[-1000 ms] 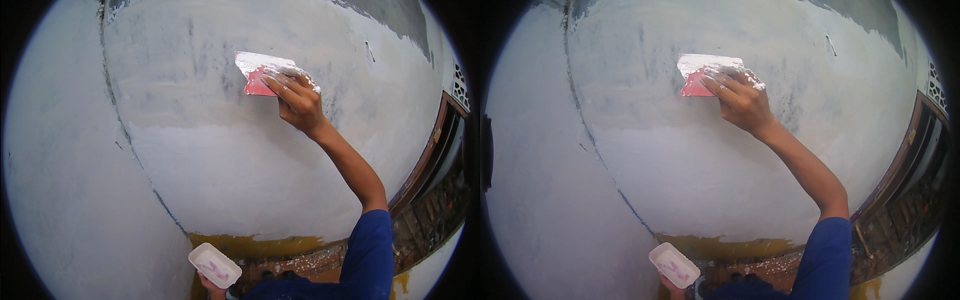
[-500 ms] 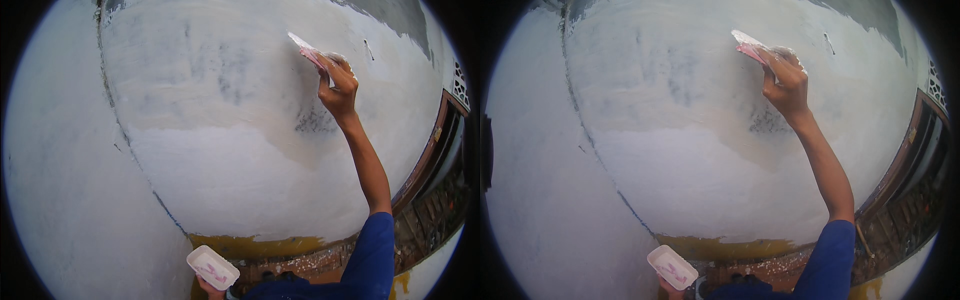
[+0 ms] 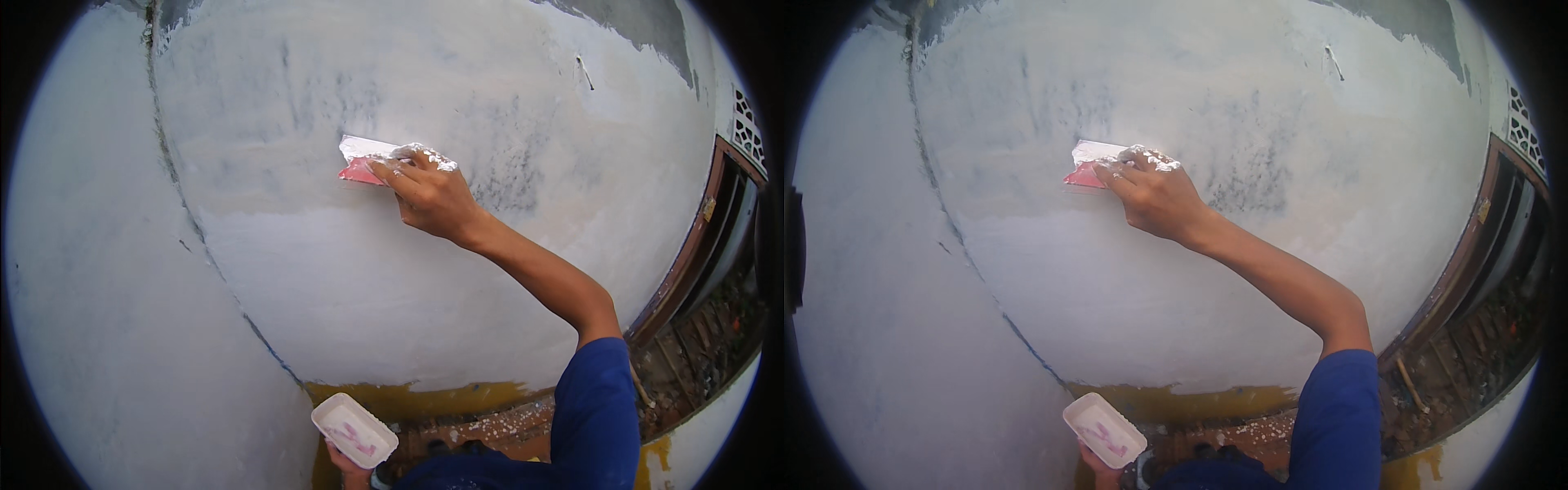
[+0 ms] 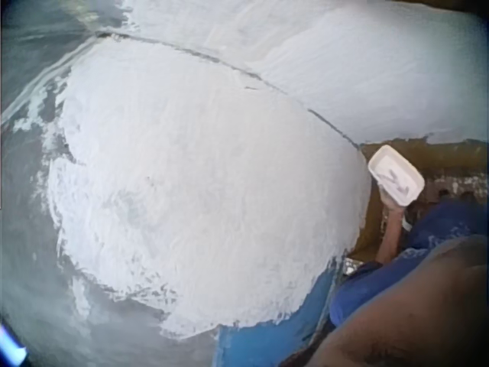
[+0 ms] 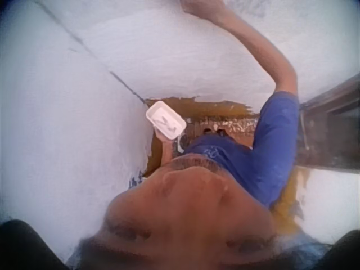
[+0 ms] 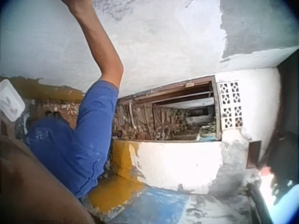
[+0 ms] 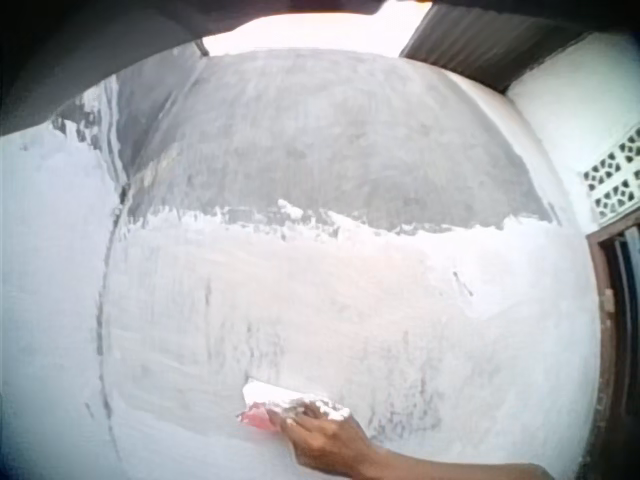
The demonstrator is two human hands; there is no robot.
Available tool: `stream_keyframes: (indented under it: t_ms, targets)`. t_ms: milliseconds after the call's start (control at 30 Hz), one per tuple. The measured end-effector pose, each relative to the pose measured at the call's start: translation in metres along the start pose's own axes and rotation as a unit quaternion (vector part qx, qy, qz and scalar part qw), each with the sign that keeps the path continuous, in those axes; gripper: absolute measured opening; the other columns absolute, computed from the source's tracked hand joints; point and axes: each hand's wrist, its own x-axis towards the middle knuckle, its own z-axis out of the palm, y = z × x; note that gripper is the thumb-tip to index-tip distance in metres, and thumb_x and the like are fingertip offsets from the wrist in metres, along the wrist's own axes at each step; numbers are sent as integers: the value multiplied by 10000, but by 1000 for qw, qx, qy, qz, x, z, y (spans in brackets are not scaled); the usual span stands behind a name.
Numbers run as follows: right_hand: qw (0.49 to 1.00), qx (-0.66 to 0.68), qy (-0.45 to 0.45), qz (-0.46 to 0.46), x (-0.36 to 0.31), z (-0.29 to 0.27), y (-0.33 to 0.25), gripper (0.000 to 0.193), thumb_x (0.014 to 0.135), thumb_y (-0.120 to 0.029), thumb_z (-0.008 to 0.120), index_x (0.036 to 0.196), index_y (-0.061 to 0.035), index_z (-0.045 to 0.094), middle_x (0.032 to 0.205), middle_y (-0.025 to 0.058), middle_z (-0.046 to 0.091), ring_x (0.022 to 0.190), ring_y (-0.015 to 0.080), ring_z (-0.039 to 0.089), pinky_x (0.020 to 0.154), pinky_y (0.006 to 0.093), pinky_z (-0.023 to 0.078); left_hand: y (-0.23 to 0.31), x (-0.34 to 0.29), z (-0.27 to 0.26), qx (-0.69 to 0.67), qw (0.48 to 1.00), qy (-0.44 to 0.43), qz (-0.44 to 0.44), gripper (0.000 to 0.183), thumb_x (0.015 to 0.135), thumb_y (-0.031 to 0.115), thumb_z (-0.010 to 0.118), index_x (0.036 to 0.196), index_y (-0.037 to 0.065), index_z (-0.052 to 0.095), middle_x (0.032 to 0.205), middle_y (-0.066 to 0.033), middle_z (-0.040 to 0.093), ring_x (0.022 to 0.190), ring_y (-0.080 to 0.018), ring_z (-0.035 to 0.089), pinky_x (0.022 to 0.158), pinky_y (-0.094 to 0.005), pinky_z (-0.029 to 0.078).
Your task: The person applies white plaster to a wall using a pink putty knife, scraping the material from a small white tray and smoothing it onto the surface.
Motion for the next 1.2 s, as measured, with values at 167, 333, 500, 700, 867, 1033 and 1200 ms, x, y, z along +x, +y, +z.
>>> stream_keyframes:
  t_ms: [167,333,500,700,867,1033,1200]
  targets:
    - [968,-65,217,108,21,-81,84,478,729,143,628,1153,-65,700,863,125,704,815,239,657,732,321,526,-4,0,-5,-34,999,3,9,678,870,703,401,1444,343,373,1393,-7,450,1286,-421,419,875,-694,443]
    - [953,-185,192,147,-1,-88,131,489,737,106,631,1182,-89,687,944,140,708,844,295,647,746,359,534,0,-5,-5,-41,998,16,34,707,851,708,424,1449,335,373,1393,-51,450,1285,-434,418,906,-689,430]
    - [998,-30,7,54,-56,-24,14,489,671,69,614,1123,-103,685,1043,36,697,948,257,640,763,366,562,-4,4,9,-19,1000,-16,4,715,852,711,413,1454,328,366,1420,-63,421,1288,-441,411,919,-693,422]
    - [996,-9,67,53,-38,-58,37,442,702,79,642,1104,-98,686,947,48,708,860,258,677,737,358,559,3,19,-11,156,985,-69,40,678,883,692,384,1455,329,362,1435,-46,408,1320,-434,368,884,-708,436]
    - [953,-200,206,102,24,-138,193,394,782,28,614,1140,-117,691,889,103,715,821,283,663,711,374,544,7,10,-6,-43,989,-120,-73,790,852,653,508,1478,188,383,1494,-131,405,1341,-440,391,1050,-696,318]
    - [977,-181,76,80,-15,-111,147,507,722,62,622,1196,-119,644,958,73,710,893,283,647,716,380,564,-9,-11,29,78,996,-43,27,781,862,642,498,1485,189,367,1488,-131,411,1340,-439,390,1037,-694,337]
    - [992,-61,-95,49,-85,-81,31,498,696,95,604,1139,-127,652,946,3,707,903,229,671,698,361,574,-5,-2,28,2,998,-20,-55,772,873,634,487,1487,184,358,1472,-130,429,1320,-437,414,999,-671,401]
